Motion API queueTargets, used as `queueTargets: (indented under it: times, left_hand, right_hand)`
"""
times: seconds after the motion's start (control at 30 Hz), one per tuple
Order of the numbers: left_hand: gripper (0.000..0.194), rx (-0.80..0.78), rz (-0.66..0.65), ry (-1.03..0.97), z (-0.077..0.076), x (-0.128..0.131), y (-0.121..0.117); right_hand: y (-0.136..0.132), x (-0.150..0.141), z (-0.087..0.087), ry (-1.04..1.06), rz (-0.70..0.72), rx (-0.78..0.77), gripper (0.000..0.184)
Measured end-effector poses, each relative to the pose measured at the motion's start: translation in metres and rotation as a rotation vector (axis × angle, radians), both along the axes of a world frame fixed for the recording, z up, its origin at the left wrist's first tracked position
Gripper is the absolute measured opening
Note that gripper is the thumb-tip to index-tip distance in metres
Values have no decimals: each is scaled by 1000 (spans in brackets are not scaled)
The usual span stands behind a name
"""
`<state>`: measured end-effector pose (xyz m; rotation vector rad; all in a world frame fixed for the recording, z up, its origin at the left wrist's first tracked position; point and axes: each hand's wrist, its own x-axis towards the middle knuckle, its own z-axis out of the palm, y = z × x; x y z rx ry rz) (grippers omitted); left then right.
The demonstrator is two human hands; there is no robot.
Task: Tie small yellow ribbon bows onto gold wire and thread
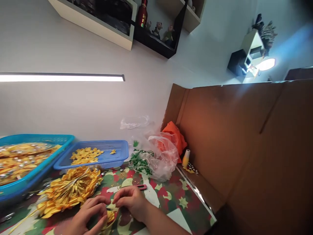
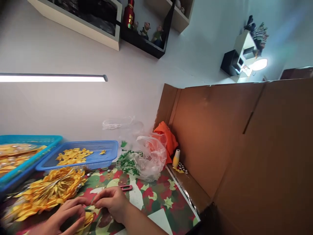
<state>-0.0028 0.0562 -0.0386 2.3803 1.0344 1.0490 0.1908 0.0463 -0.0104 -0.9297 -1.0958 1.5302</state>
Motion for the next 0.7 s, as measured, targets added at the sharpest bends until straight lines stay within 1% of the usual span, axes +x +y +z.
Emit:
queueTargets:
  times: [0.1,0.2,0.37,0.47,0.53,0.6,0.7]
  left_hand:
    - [24,-50,31,-39,18,5,-15]
    - [22,-113,25,-95,27,8,-23]
    - [17,-195,56,-166,31,6,-24]
    - [12,-227,32,-149,32,4,-23]
    - [9,-238,-11,-121,32,2,-22]
    - [9,-263,-38,-119,32,0,-21]
    - [11,-319,-54,-161,31,-1,-20]
  right_hand:
    - [0,2,-6,37,-3,12,27]
    - [-1,4,-9,75,-3,18,37]
    - [-4,5,-10,160,-1,-17,45]
    - [-3,3,-15,188,42,-5,45]
    - [-3,1,-17,156,76,8,46]
    - [-5,-3,-16,81,107,25,49]
    - [-8,-9,-6,-33,146,55,50]
